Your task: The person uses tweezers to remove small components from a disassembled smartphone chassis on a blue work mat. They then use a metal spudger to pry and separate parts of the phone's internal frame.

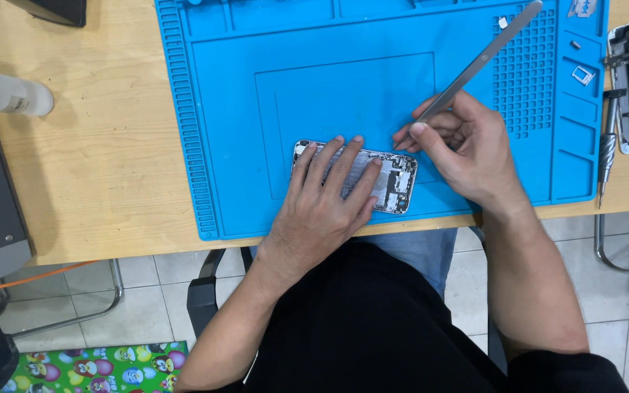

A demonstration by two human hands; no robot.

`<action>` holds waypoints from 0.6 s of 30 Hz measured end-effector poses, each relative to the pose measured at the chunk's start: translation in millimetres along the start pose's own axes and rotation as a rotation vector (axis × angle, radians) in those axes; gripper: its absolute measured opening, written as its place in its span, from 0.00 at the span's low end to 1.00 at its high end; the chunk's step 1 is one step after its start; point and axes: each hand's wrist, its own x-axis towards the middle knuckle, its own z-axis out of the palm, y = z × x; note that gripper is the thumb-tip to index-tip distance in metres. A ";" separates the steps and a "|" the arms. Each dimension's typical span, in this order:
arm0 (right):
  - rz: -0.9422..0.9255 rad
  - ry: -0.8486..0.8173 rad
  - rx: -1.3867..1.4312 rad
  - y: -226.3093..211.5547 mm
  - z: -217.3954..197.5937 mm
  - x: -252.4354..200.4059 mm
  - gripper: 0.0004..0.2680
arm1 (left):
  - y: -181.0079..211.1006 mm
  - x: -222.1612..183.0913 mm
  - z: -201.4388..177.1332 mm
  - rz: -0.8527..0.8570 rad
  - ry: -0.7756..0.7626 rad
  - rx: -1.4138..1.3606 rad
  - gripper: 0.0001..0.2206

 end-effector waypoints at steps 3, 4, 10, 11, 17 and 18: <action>0.044 -0.038 -0.002 -0.6 -1.4 3.8 0.07 | -0.6 0.4 -0.1 0.005 -0.004 0.004 0.17; 0.051 -0.047 -0.019 -1.1 -1.5 4.8 0.07 | -1.0 0.5 -0.5 0.012 -0.014 0.012 0.17; 0.056 -0.053 -0.004 0.7 -1.1 5.9 0.07 | 0.7 4.0 -4.3 -0.002 -0.073 0.098 0.23; 0.057 -0.052 -0.004 0.3 -1.2 5.7 0.07 | 0.8 3.6 -3.5 -0.001 -0.073 0.098 0.23; 0.032 -0.043 -0.026 -1.7 0.5 4.4 0.06 | 0.0 2.8 -1.4 0.008 -0.051 0.054 0.21; 0.008 -0.038 -0.049 -1.5 0.8 3.8 0.06 | 0.1 3.0 -1.6 0.007 -0.049 0.060 0.21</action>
